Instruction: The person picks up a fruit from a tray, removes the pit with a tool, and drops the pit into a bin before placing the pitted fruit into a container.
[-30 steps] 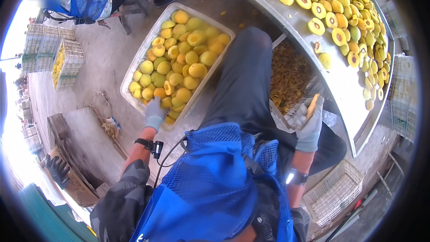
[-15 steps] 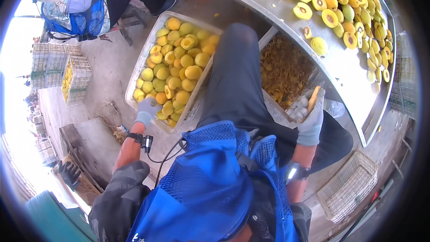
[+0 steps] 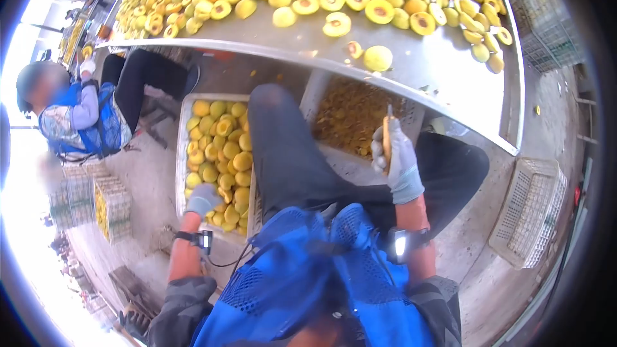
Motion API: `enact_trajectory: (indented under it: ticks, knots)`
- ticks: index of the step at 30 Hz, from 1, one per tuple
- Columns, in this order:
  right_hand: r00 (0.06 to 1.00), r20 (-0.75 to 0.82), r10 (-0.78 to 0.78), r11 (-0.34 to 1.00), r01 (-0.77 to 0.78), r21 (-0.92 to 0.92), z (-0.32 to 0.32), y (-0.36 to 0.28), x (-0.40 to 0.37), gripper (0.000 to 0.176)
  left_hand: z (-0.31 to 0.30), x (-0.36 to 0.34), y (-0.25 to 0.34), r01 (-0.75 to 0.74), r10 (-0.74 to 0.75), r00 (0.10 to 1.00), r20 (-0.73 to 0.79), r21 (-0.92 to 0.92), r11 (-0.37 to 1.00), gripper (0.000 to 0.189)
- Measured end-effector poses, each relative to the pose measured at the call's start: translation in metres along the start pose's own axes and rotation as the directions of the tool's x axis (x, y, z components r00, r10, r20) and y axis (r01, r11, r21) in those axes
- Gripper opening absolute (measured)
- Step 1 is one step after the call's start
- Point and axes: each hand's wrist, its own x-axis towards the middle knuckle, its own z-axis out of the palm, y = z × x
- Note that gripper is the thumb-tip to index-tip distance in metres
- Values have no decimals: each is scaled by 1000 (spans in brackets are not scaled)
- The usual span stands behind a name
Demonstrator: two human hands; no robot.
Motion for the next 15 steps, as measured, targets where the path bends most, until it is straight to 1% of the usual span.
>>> enact_trajectory:
  ticks: [1, 2, 3, 4, 5, 7, 8, 9, 10, 11, 13, 15]
  knots:
    - [1000, 6, 9, 1000, -9, -2, -3, -1, 0, 51, -34, 11, 9, 35, -47, 986, -163, -75, 997, 38]
    - [1000, 22, 18, 1000, -17, -15, -6, 1, 2, 51, -86, 11, 34, -75, -9, 943, -333, -237, 969, 32]
    - [999, 35, 19, 999, -18, -28, -7, 3, 3, 52, -144, 6, 67, -207, -2, 869, -495, -366, 907, 25]
    - [999, 49, 18, 999, -17, -36, -6, 4, 3, 53, -192, 0, 102, -393, 79, 775, -627, -381, 837, 22]
    - [999, 48, 3, 996, 1, -89, -3, 4, 3, 54, -228, 1, 139, -570, 140, 650, -747, -356, 740, 18]
    - [999, 33, -28, 981, 34, -190, 1, 5, -1, 55, -268, 25, 203, -741, 237, 547, -803, -332, 584, 18]
    - [999, 32, -32, 983, 37, -180, 4, 4, -4, 56, -282, 35, 240, -777, 282, 497, -821, -277, 565, 21]
    - [999, 30, -38, 983, 42, -176, 6, 1, -9, 56, -285, 57, 270, -804, 381, 408, -830, -128, 581, 26]
    - [998, 29, -48, 983, 52, -178, 5, -3, -12, 56, -289, 76, 306, -848, 446, 418, -792, -164, 504, 31]
    - [998, 35, -53, 988, 58, -141, 1, -3, -12, 55, -300, 74, 339, -835, 532, 503, -681, -224, 503, 36]
    - [998, 20, -66, 992, 68, -107, -6, -6, -12, 55, -296, 93, 394, -870, 611, 398, -684, -71, 487, 40]
    - [996, 7, -89, 991, 89, -98, -9, -6, -14, 54, -289, 104, 430, -795, 680, 487, -548, 44, 605, 42]
